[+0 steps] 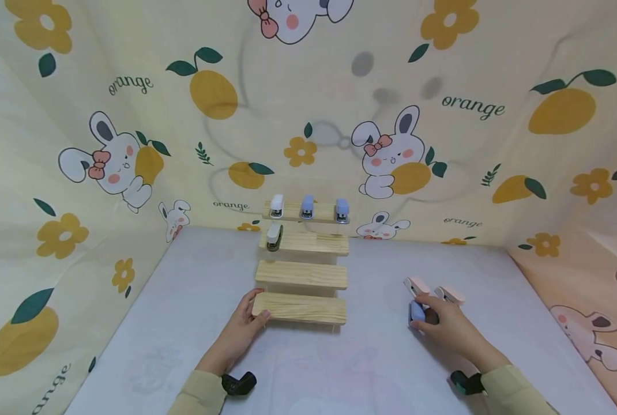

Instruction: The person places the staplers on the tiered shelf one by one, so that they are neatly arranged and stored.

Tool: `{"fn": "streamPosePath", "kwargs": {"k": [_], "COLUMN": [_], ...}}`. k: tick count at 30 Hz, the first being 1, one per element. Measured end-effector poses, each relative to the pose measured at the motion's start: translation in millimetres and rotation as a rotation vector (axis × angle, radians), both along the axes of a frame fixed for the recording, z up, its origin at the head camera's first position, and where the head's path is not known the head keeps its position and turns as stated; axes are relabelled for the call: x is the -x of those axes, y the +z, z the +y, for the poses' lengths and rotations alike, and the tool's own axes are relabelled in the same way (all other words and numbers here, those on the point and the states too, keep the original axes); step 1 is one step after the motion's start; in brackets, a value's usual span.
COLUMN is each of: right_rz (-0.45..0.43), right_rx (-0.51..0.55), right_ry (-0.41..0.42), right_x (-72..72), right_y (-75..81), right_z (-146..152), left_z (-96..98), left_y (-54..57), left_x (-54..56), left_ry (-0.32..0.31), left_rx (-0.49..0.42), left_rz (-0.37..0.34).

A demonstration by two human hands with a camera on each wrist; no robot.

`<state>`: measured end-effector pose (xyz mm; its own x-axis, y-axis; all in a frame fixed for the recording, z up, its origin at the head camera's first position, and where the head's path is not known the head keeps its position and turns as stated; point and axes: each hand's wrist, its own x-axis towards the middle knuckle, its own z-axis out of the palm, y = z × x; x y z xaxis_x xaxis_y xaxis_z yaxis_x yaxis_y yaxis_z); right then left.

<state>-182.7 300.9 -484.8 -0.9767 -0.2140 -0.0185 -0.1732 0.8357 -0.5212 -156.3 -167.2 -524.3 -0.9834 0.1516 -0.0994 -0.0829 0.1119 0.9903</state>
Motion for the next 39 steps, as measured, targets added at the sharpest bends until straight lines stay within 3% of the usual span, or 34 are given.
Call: {"fn": "streamPosePath", "kwargs": {"k": [7,15,27,39], "right_rz": [-0.047,-0.003,0.227,0.215], "right_rx": [-0.039,0.008,0.268,0.322], "right_ry": [-0.044,-0.042,-0.027,-0.032], "right_x": [1.6,1.0,3.3,16.0], "right_y": [-2.2,-0.8,20.2,44.1], "right_z": [-0.9,-5.6,-25.7,-60.4], "left_z": [0.0,0.0,0.2,1.2], "left_y": [-0.8,-1.0,0.5,2.6], "left_x": [-0.3,0.1,0.5,-0.2], "left_ry": [-0.002,-0.003,0.003,0.011], "left_rx": [0.018,-0.003,-0.004,-0.005], "left_rz": [-0.003,0.001,-0.015,-0.009]}}
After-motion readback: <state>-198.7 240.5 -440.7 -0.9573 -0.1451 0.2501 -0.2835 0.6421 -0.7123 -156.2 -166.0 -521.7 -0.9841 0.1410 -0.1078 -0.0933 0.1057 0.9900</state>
